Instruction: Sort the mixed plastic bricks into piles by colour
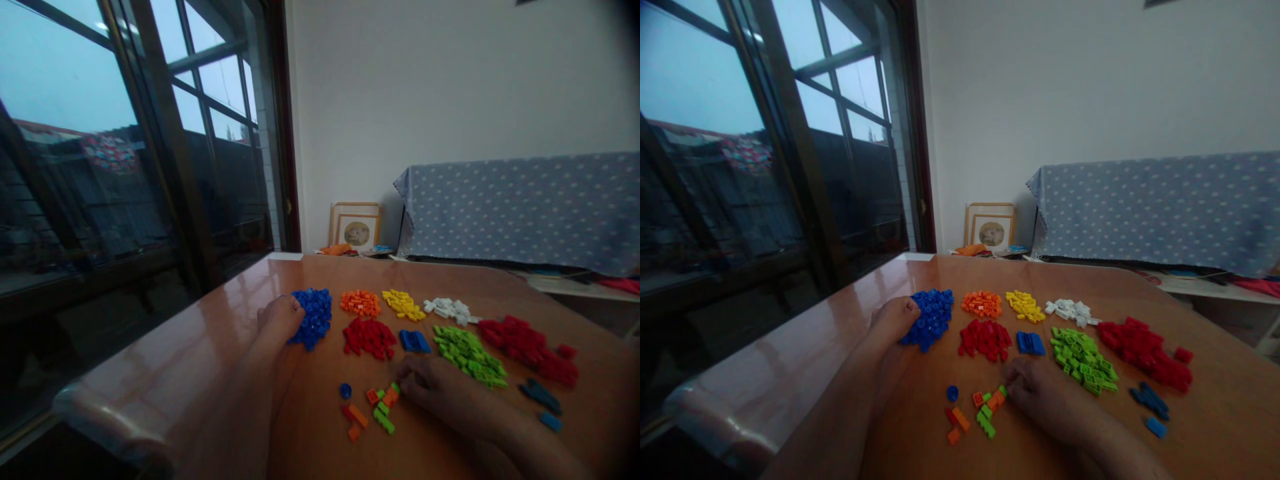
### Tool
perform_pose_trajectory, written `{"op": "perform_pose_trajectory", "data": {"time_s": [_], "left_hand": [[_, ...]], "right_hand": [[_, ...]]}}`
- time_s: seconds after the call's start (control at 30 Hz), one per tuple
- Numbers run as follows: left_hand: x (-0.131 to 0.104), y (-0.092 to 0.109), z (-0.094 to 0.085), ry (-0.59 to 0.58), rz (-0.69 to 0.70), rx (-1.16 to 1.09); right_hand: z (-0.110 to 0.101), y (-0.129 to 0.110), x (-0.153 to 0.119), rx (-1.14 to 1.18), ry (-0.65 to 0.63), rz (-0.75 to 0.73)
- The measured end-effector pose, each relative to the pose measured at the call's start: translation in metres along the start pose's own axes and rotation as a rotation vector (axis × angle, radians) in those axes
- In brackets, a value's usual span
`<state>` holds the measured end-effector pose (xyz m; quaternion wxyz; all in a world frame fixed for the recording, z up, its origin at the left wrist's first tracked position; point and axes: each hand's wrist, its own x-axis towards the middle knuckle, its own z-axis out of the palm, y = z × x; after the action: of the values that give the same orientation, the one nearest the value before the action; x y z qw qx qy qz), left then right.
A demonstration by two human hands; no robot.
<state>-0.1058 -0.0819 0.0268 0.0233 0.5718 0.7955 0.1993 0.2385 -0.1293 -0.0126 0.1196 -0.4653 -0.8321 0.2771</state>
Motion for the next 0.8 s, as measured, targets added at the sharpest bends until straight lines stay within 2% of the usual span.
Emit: {"op": "perform_pose_trajectory", "data": {"time_s": [0.23, 0.33, 0.4, 0.5, 0.57, 0.63, 0.7, 0.8], "left_hand": [[-0.003, 0.003, -0.003, 0.03, -0.007, 0.098], [-0.01, 0.009, -0.008, 0.034, 0.086, 0.005], [-0.018, 0.015, -0.008, -0.08, 0.225, -0.121], [-0.033, 0.025, -0.006, -0.397, 0.463, -0.251], [-0.043, 0.033, -0.004, -0.621, 0.563, -0.237], [-0.052, 0.04, -0.001, -0.774, 0.606, -0.18], [-0.059, 0.047, 0.001, -0.851, 0.632, -0.129], [-0.065, 0.053, 0.007, -0.877, 0.661, -0.08]], "right_hand": [[-0.002, 0.002, 0.001, 0.001, -0.002, 0.012], [-0.003, -0.001, 0.0, 0.004, -0.003, 0.014], [-0.003, -0.003, -0.001, 0.008, 0.002, 0.022], [-0.003, -0.006, -0.001, 0.021, 0.004, 0.042], [-0.003, -0.007, -0.002, 0.02, -0.003, 0.047], [-0.003, -0.007, -0.002, 0.01, -0.013, 0.036], [-0.003, -0.007, -0.003, -0.001, -0.015, 0.029], [-0.003, -0.006, -0.003, -0.012, 0.002, 0.031]]}}
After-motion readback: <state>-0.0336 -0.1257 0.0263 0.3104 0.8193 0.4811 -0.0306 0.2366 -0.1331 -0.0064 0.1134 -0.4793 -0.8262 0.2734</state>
